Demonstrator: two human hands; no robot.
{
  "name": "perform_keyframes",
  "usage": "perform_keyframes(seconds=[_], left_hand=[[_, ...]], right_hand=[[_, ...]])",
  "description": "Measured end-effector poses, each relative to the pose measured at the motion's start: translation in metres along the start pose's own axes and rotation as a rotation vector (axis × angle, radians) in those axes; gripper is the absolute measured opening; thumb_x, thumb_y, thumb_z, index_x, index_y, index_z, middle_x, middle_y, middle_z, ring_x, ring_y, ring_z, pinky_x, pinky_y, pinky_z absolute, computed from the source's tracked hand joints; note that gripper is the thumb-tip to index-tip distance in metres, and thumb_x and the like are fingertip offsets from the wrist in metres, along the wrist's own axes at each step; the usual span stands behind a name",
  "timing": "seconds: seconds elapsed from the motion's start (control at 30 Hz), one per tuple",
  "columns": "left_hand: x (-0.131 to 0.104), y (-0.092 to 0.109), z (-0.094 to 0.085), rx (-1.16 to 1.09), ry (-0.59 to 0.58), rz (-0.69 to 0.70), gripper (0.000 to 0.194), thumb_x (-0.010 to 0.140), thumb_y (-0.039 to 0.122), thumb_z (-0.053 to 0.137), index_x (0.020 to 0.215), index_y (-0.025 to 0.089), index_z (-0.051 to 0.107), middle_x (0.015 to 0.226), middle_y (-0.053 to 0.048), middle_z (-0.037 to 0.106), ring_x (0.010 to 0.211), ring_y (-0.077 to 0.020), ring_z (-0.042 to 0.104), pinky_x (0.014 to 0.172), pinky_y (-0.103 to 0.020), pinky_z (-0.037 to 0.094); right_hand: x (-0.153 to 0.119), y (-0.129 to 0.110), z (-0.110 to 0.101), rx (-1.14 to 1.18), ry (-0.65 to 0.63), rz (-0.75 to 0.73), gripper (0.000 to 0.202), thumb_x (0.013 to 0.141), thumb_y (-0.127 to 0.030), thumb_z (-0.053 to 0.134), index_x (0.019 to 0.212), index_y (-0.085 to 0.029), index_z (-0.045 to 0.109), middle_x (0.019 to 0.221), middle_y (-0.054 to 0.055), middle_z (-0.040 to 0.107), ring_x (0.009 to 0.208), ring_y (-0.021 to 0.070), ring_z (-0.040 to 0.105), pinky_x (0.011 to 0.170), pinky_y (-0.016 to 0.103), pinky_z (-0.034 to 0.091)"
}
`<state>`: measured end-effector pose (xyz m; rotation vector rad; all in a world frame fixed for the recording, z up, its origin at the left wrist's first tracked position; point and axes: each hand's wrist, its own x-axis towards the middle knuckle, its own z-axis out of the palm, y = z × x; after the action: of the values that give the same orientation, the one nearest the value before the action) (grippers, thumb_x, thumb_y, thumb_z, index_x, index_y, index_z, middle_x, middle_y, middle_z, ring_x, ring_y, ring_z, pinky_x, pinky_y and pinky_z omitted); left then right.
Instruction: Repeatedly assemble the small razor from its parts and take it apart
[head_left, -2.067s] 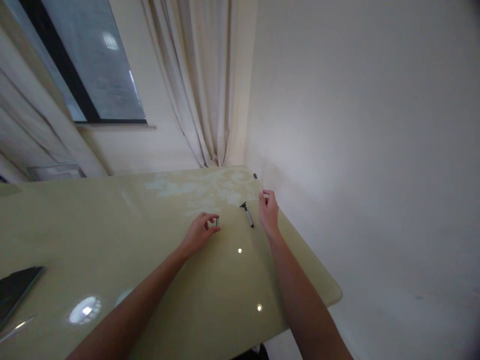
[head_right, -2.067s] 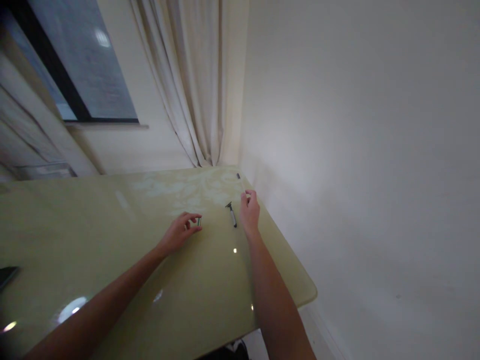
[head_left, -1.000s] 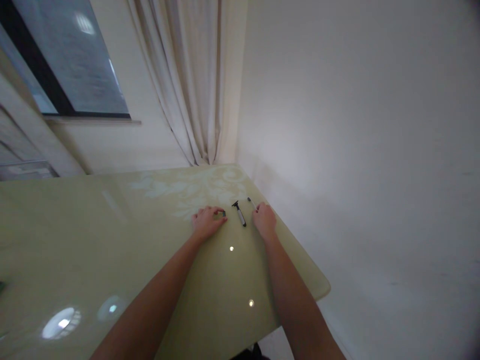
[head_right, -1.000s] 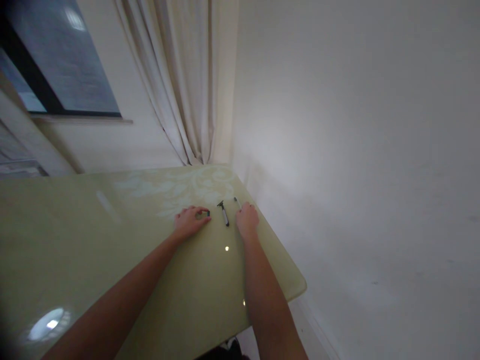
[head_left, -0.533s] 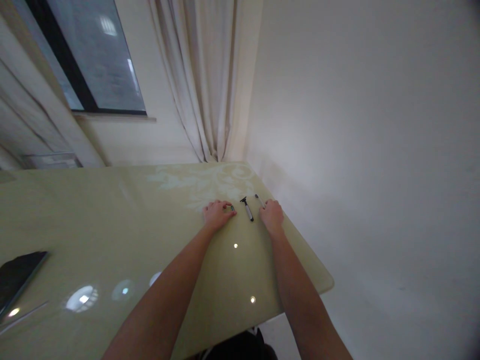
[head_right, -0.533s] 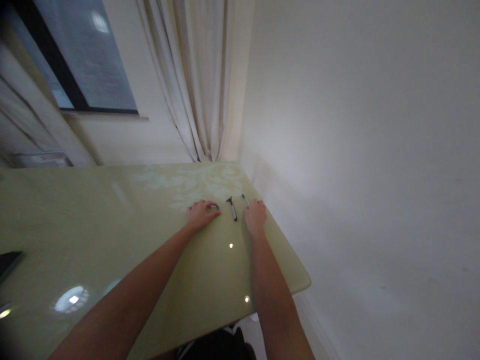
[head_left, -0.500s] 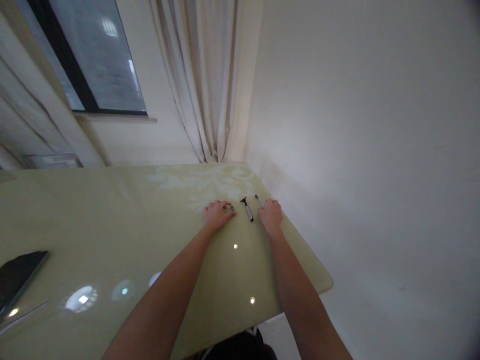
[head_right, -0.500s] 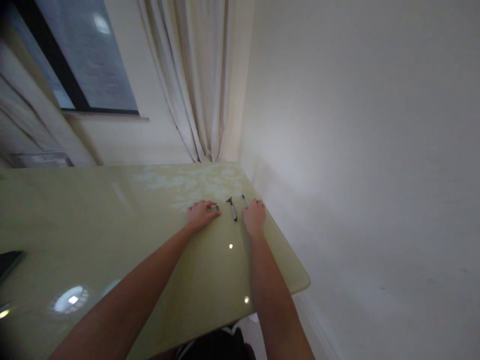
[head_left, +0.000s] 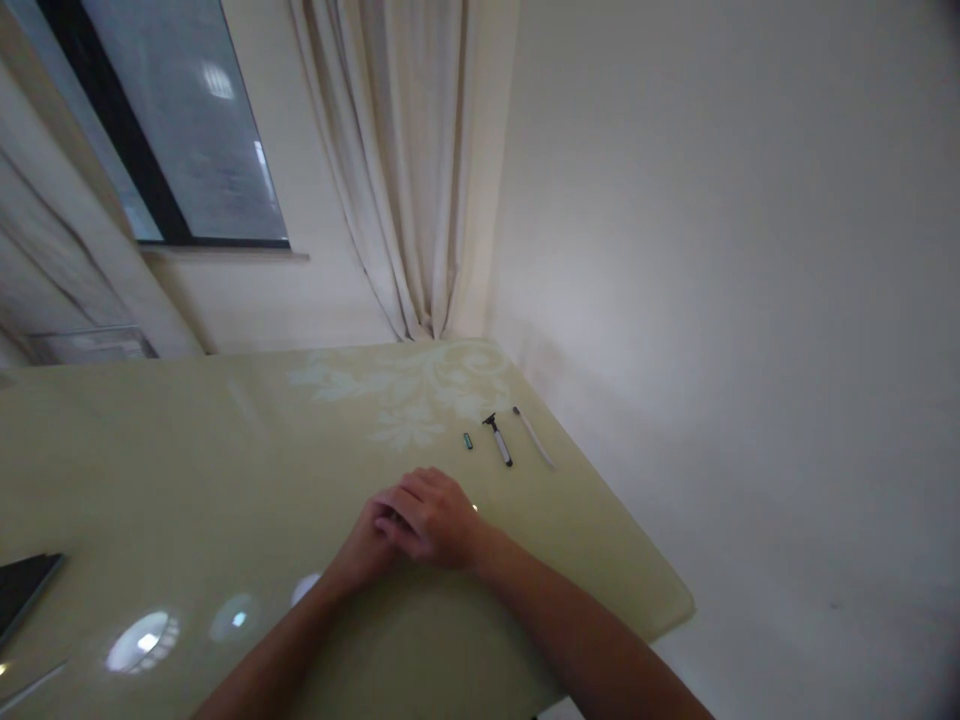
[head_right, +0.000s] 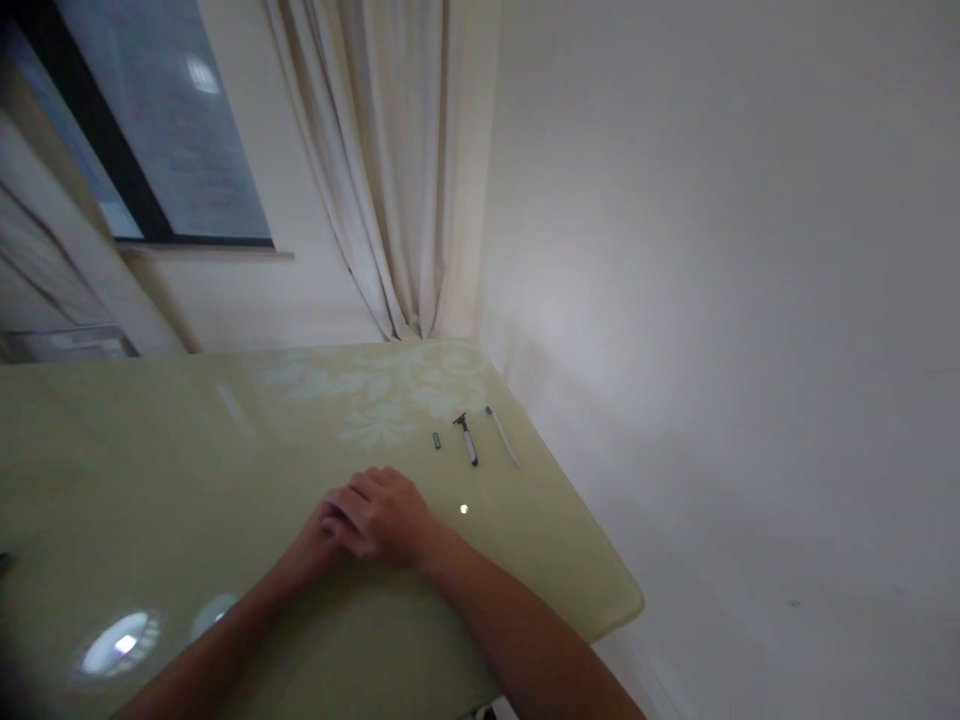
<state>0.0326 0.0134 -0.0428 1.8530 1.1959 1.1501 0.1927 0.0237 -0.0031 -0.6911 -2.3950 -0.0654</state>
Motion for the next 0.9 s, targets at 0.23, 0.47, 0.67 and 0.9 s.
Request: perform_keyframes(seconds=[0.23, 0.47, 0.67, 0.9], left_hand=[[0.004, 0.032, -0.001, -0.075, -0.190, -0.042, 0.024, 0.078, 0.025, 0.049, 0.080, 0.018, 0.071, 0.083, -0.007, 0.075, 0.081, -0.0217, 0.068, 0.074, -0.033, 0.060], [0.000, 0.032, 0.001, 0.002, -0.141, -0.063, 0.035, 0.091, 0.041, 0.045, 0.079, 0.020, 0.069, 0.083, -0.007, 0.072, 0.084, -0.0234, 0.065, 0.078, -0.034, 0.057], [0.026, 0.015, 0.009, 0.127, -0.174, -0.103, 0.048, 0.102, 0.043, 0.031, 0.084, 0.020, 0.070, 0.075, -0.004, 0.067, 0.074, -0.0199, 0.063, 0.075, -0.032, 0.053], [0.095, 0.013, 0.046, 0.465, -0.108, -0.213, 0.056, 0.086, 0.031, 0.063, 0.141, 0.019, 0.062, 0.130, -0.016, 0.068, 0.123, -0.0322, 0.060, 0.107, -0.048, 0.043]], right_hand=[[-0.005, 0.004, -0.006, 0.212, 0.056, 0.100, 0.018, 0.103, -0.030, 0.056, 0.107, -0.019, 0.069, 0.093, 0.008, 0.070, 0.089, 0.0209, 0.060, 0.085, 0.032, 0.049], [-0.003, 0.004, -0.002, 0.210, 0.072, 0.203, 0.021, 0.102, -0.033, 0.056, 0.101, -0.020, 0.072, 0.091, 0.007, 0.070, 0.089, 0.0204, 0.062, 0.085, 0.031, 0.050], [-0.007, 0.047, -0.024, -0.008, 0.342, 0.650, 0.032, 0.107, -0.034, 0.045, 0.095, -0.019, 0.070, 0.089, 0.008, 0.069, 0.088, 0.0201, 0.062, 0.083, 0.030, 0.047], [-0.030, 0.098, -0.048, -0.333, 0.181, 1.010, 0.021, 0.100, -0.025, 0.052, 0.102, -0.019, 0.072, 0.105, 0.012, 0.071, 0.102, 0.0257, 0.063, 0.088, 0.033, 0.044]])
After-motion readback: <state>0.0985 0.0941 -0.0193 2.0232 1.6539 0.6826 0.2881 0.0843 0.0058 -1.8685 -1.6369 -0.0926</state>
